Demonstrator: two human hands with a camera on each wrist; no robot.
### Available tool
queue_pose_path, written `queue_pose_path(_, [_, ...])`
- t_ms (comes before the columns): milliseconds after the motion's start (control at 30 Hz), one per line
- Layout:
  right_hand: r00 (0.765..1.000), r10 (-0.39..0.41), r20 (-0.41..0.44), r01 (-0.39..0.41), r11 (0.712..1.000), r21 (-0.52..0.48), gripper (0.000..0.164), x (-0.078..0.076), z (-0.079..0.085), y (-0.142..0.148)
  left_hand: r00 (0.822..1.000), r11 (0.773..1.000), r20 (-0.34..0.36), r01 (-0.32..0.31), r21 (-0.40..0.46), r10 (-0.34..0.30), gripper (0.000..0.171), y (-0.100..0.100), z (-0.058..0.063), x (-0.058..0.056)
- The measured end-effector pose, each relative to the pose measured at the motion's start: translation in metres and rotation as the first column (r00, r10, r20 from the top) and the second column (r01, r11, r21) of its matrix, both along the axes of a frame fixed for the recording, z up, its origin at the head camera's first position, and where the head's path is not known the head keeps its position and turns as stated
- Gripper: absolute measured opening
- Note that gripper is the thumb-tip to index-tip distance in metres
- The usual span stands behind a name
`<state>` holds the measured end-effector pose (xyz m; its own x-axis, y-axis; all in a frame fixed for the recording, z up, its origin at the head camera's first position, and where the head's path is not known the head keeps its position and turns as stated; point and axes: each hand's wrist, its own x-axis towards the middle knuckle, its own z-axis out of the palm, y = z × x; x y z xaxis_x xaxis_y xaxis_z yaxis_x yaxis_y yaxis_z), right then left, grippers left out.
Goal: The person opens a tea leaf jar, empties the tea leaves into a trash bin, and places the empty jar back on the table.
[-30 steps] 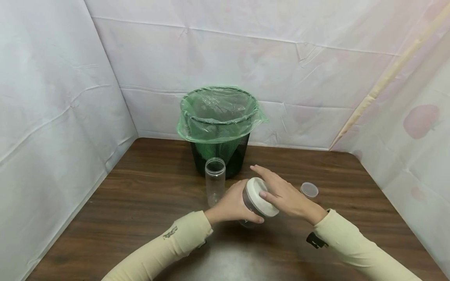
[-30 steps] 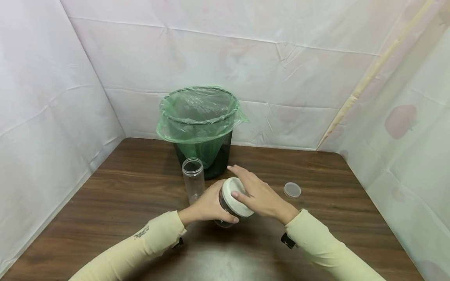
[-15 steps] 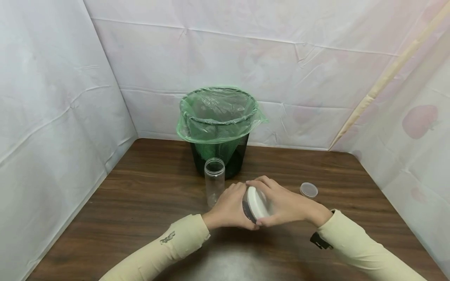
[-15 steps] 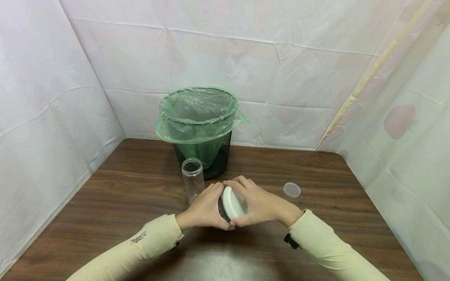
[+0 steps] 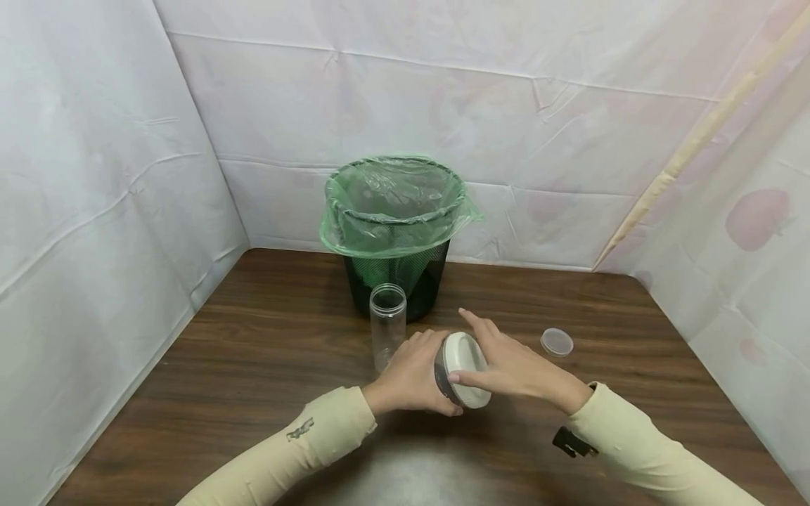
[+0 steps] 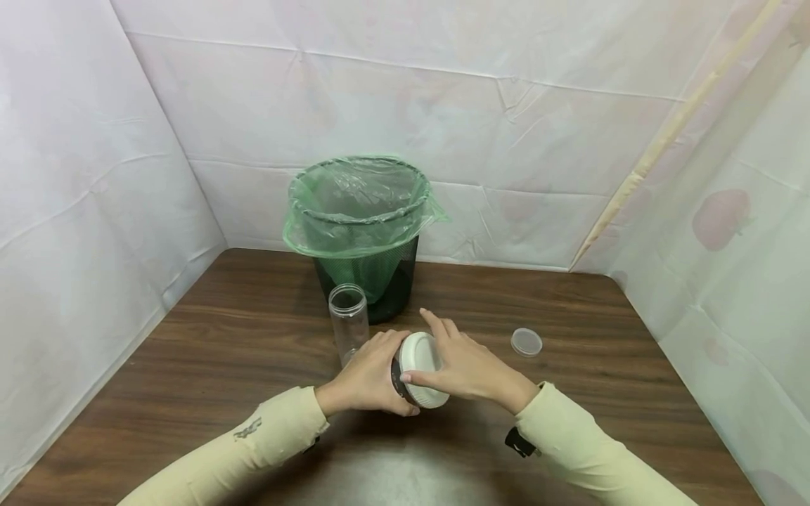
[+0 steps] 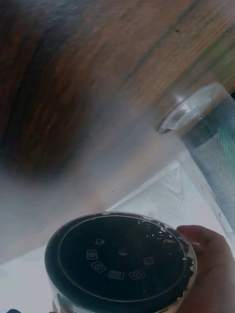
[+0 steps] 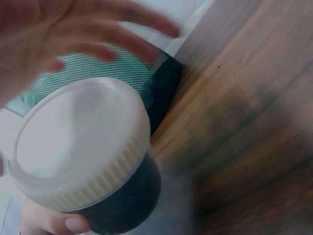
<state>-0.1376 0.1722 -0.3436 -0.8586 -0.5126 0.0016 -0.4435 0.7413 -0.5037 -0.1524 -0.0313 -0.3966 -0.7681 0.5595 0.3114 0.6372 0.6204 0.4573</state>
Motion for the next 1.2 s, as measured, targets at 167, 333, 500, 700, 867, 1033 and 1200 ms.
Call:
queue_pose_path(167, [0.994,-0.016,0.107,0.011,0.999,0.049,0.096,-0.0005,-0.0009,-0.0016,1.000,0.999,-0.023,0.005,-0.035,-0.006,0.104,-0.0002,-0.0019,0.0009])
queue_pose_path(333, [0.978,0.194,-0.080,-0.194,0.981,-0.001,0.092,-0.0050,-0.0038,0.0010,1.000,0.999,-0.013,0.007,-0.048,-0.007,0.106,-0.0010,-0.0001,0.0006])
queue_pose_path(500, [0.911,0.333,-0.243,-0.342,0.940,0.008,0.103,-0.0087,-0.0053,0.0051,1.000,0.999,-0.002,-0.004,-0.041,0.004,0.107,-0.0004,0.0017,-0.0005])
queue_pose_path(700, [0.993,0.109,0.035,-0.108,0.993,-0.041,0.100,-0.0020,-0.0018,0.0061,1.000,1.000,0.010,0.006,-0.019,-0.005,0.103,0.0033,0.0019,-0.0009])
queue_pose_path(867, [0.990,-0.014,0.137,0.005,0.998,0.069,0.095,0.0005,0.0000,0.0041,1.000,0.999,0.016,0.015,-0.037,-0.015,0.103,0.0067,0.0015,-0.0003])
queue_pose_path(1033, [0.994,0.098,0.055,-0.099,0.995,0.017,0.098,-0.0028,-0.0017,0.0057,1.000,0.999,0.010,0.020,-0.037,-0.020,0.104,0.0057,0.0021,0.0002])
queue_pose_path(1200, [0.941,0.293,-0.172,-0.297,0.955,0.002,0.100,-0.0068,-0.0057,0.0082,0.999,1.000,0.035,0.029,-0.011,-0.029,0.105,0.0027,0.0020,-0.0001])
